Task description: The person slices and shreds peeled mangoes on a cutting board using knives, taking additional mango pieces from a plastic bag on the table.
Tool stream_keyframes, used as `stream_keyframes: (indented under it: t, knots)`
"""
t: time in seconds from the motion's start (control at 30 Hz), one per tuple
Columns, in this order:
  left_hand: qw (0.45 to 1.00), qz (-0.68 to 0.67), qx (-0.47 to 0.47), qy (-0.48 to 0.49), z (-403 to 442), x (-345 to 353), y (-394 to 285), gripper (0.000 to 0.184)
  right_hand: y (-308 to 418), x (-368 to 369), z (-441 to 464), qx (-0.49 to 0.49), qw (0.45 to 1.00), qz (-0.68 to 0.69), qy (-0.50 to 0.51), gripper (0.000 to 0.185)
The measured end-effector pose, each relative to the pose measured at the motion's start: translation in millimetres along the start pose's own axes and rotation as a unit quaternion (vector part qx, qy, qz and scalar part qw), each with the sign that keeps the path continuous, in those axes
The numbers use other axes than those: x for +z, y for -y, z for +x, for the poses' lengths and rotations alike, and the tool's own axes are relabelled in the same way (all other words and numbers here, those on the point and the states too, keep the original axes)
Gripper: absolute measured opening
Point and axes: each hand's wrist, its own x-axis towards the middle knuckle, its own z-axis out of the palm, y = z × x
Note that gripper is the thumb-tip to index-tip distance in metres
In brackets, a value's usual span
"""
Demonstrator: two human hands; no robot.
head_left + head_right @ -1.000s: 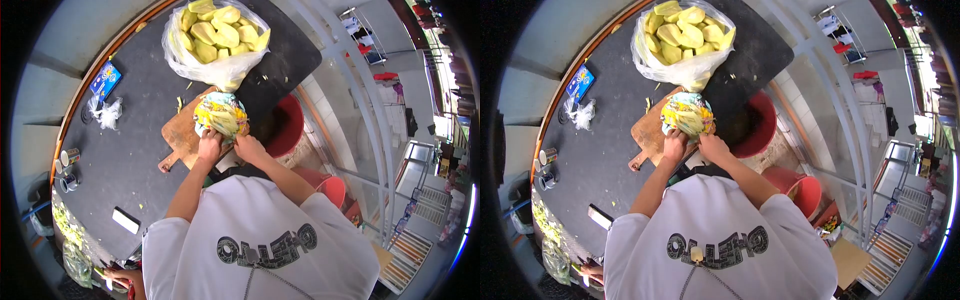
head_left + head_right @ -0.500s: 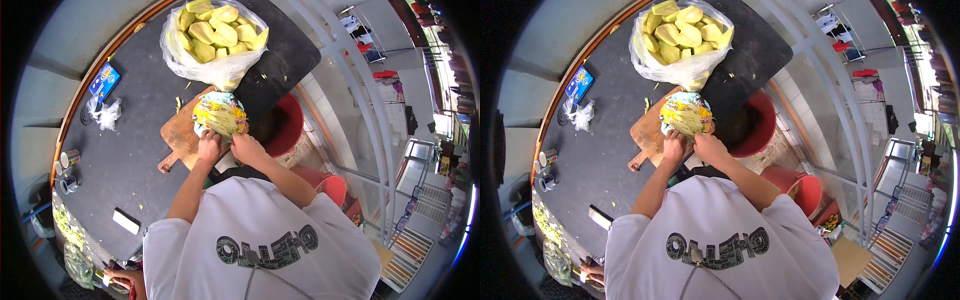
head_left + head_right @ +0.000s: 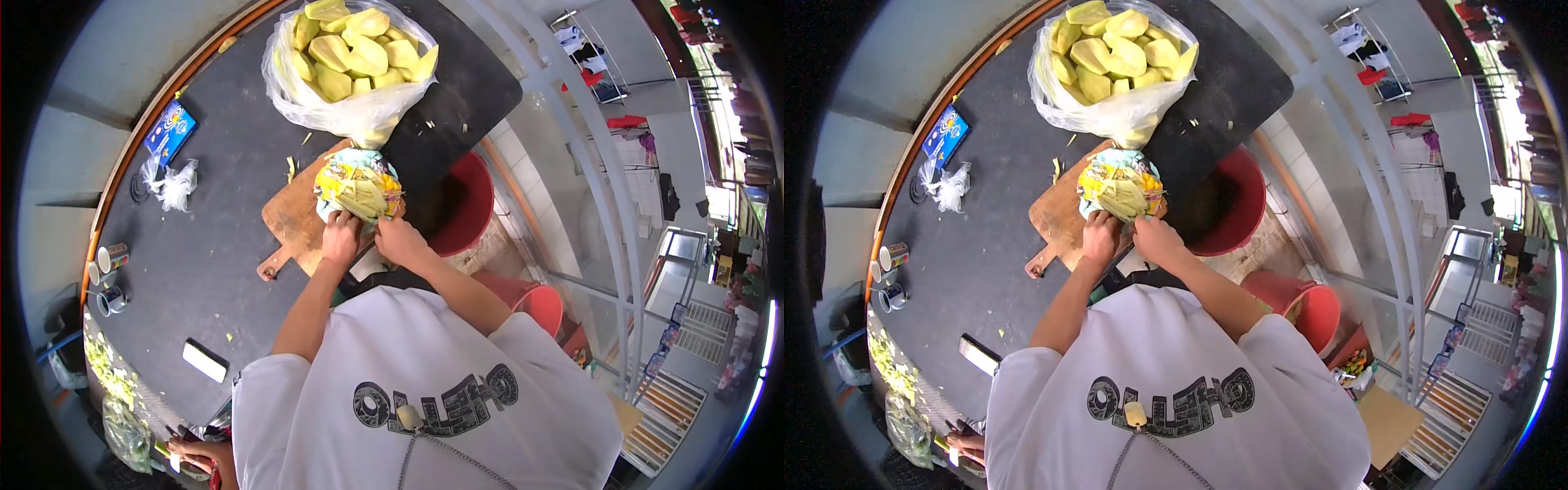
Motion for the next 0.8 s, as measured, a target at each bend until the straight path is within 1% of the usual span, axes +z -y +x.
stream_keyframes:
  t: [0.07,0.13,0.2,0.27,0.3,0.33,0.4,0.43,0.47,0.53,0.57,0.6,0.7,0.8]
  knots:
    - [1.000,0.006,-0.010,-0.004,2.9,-0.3,-1.4,0.012,9.6,-22.0,-1.3,-0.041,0.999,0.021,-0.028,0.023]
    - [1.000,-0.010,-0.011,-0.017,0.4,-4.8,-7.9,0.013,8.8,-19.1,0.9,-0.034,0.999,0.016,-0.023,0.024]
    - [1.000,-0.008,-0.023,0.002,-3.7,-6.9,-8.8,0.015,-0.8,-0.6,9.7,-0.004,1.000,0.027,-0.002,0.025]
    - [1.000,0.000,-0.004,0.000,-2.1,-1.8,-1.0,0.016,-2.4,-0.5,17.8,-0.007,1.000,0.018,-0.009,0.025]
    - [0.999,-0.013,-0.026,0.021,-1.1,-7.3,-6.6,0.017,-2.7,4.4,8.1,0.006,1.000,0.016,-0.006,0.026]
    - [0.999,-0.014,-0.024,0.024,-5.3,-4.9,-8.0,0.017,-4.5,7.2,3.3,0.009,1.000,0.017,-0.007,0.026]
    - [1.000,0.010,-0.009,-0.009,-2.3,-4.4,-6.9,0.019,-6.7,5.8,9.7,-0.006,1.000,0.018,0.001,0.027]
    - [0.999,0.019,-0.044,-0.003,-4.4,-7.6,-13.5,0.021,-6.2,8.2,7.5,-0.007,1.000,0.022,0.001,0.027]
    - [0.999,0.023,-0.042,-0.006,-2.3,-6.6,-15.2,0.021,-8.0,6.3,10.1,-0.007,1.000,0.028,0.002,0.027]
    - [0.997,0.021,-0.064,-0.044,-2.6,-5.1,-21.3,0.014,-7.2,4.0,9.0,-0.004,0.999,0.034,0.004,0.027]
    - [0.997,0.018,-0.067,-0.025,-2.8,-5.3,-21.7,0.016,-7.5,3.2,7.4,-0.022,0.999,0.033,-0.016,0.025]
    - [0.997,0.017,-0.068,-0.028,-0.8,-5.4,-22.2,0.016,-6.3,-0.5,7.3,-0.041,0.998,0.031,-0.036,0.025]
    - [0.998,0.012,-0.065,-0.003,-5.9,-7.0,-17.0,0.017,8.6,-24.4,-6.6,-0.034,0.998,0.045,-0.020,0.025]
    - [0.999,0.017,-0.043,-0.020,-8.1,-4.2,-18.1,0.017,-2.3,-3.9,2.7,-0.026,0.999,0.038,0.004,0.026]
